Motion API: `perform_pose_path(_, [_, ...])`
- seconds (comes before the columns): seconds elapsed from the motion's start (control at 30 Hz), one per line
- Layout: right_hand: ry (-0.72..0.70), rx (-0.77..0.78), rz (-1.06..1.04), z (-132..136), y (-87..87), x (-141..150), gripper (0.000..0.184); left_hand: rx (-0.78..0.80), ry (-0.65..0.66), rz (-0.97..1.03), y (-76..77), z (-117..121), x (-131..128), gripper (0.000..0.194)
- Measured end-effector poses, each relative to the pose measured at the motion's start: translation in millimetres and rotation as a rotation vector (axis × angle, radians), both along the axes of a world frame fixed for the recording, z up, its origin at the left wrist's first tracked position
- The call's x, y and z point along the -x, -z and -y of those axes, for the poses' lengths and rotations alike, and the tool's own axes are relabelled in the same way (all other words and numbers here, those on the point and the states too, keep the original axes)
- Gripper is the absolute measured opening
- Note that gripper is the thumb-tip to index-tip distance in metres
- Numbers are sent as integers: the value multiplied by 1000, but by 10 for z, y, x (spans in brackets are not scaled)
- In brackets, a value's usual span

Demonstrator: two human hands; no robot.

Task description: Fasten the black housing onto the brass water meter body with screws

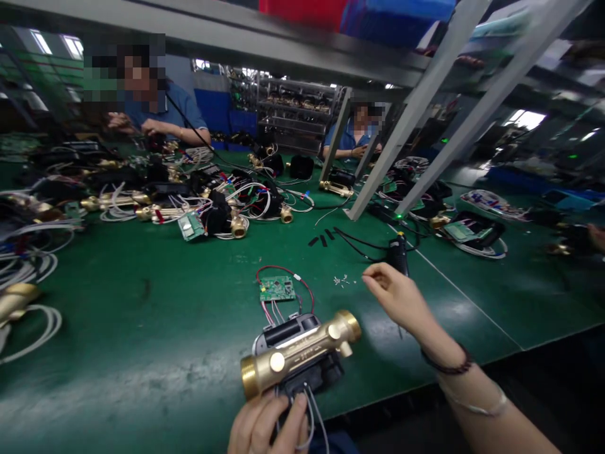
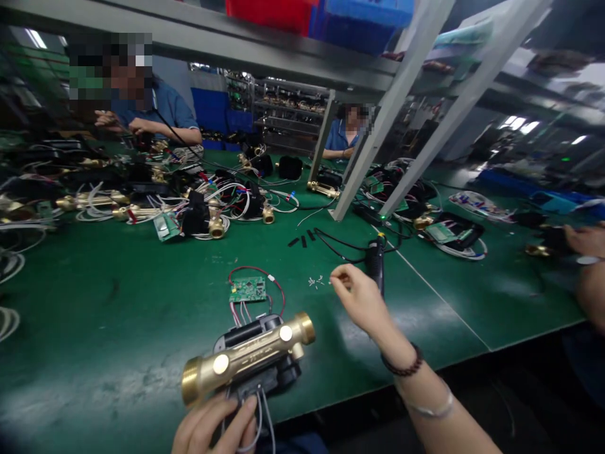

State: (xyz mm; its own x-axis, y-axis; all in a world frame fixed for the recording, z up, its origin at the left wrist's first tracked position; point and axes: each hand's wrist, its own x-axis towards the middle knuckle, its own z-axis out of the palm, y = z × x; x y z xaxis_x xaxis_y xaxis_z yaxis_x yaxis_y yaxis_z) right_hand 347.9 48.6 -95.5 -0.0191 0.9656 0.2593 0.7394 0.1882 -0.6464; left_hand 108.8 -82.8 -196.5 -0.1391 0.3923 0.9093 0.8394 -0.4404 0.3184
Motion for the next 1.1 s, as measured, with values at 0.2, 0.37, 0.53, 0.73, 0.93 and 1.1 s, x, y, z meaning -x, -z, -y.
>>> perform_pose_path(0.2, [-427,-175,-89,909,-337,676,11,4,159,-109,-106,59,161,21])
perform_pose_path(0.37, [-567,-269,23,1122,180,1124,22,19,195,-189,-167,77,239,30])
perform_pose_path(0.53, [-499,-480,93,1102,359,1167,19,16,188,-202,-151,69,241,31])
perform_pose_path(0.73, [-503,-499,121,1087,274,1186,20,26,181,-192,-110,99,224,31])
perform_pose_path(0.93, [-537,-418,33,1105,58,879,27,40,188,-213,-112,103,254,30])
perform_pose_path(1.1, [172,-394,55,672,-28,43,16,21,171,-213,-85,71,210,18])
